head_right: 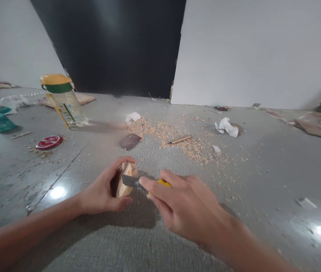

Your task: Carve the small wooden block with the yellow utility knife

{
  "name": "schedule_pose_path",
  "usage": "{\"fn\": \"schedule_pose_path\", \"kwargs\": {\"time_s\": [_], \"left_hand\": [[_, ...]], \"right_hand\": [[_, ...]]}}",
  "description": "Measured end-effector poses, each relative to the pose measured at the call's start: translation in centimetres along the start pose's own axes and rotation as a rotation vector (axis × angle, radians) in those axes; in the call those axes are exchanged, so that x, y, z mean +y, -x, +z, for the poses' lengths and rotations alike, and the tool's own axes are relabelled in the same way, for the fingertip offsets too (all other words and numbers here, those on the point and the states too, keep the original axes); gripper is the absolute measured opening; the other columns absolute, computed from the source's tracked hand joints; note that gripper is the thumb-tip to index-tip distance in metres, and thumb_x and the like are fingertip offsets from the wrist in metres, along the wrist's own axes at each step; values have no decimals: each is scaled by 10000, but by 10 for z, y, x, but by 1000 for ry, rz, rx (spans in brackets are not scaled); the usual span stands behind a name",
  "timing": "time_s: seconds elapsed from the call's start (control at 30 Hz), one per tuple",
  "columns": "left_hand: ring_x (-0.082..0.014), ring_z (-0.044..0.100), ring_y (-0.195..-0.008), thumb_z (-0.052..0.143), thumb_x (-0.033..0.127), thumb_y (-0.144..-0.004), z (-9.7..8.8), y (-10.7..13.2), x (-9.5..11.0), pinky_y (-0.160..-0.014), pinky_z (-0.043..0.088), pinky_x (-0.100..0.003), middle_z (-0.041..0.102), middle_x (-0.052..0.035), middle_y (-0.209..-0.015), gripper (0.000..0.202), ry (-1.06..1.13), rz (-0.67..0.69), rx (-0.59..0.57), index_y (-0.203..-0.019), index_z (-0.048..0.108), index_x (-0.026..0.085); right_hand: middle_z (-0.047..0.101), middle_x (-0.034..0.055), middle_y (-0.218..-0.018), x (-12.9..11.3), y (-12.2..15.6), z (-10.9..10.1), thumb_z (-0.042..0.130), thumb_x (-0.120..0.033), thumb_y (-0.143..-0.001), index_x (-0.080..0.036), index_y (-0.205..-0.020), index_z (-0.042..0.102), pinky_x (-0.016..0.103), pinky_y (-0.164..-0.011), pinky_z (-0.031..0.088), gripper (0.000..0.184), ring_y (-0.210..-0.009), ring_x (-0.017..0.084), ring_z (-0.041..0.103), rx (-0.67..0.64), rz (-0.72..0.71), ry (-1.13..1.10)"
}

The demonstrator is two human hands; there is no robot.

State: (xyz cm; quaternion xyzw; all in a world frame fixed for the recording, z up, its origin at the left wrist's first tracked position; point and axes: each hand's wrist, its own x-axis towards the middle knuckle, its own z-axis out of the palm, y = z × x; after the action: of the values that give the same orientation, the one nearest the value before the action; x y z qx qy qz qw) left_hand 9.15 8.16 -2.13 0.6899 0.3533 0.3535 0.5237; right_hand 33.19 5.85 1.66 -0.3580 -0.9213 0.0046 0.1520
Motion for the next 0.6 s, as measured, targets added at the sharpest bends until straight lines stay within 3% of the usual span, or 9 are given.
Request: {"fn": "schedule_pose_path", "kwargs": {"time_s": [0.4,0.5,0.6], "left_hand": [[-109,477,-699,713,181,-669,2,-1,1,-590,409,-231,493,16,-894,692,2,13,-6,-1245,335,250],[-115,468,-690,728,196,-644,1,0,2,-585,406,-239,471,26,-865,709,-28,-6,-15,-1231,334,256],[-136,469,-732,757,203,-598,-1,1,3,-637,420,-269,470,21,-876,720,-155,-21,2,-1202,368,261]], "right_hand": [[601,-17,-791,-2,-1,6,445,-337,-990,-308,-1298,560,256,-520,307,330,-551,104,510,9,-14,38],[632,-5,-816,14,-1,5,447,-321,-990,-287,-1292,577,250,-532,346,331,-567,103,532,58,1,54],[681,26,-917,39,0,3,431,-299,-993,-254,-1259,600,247,-553,389,318,-600,109,571,181,136,87]]}}
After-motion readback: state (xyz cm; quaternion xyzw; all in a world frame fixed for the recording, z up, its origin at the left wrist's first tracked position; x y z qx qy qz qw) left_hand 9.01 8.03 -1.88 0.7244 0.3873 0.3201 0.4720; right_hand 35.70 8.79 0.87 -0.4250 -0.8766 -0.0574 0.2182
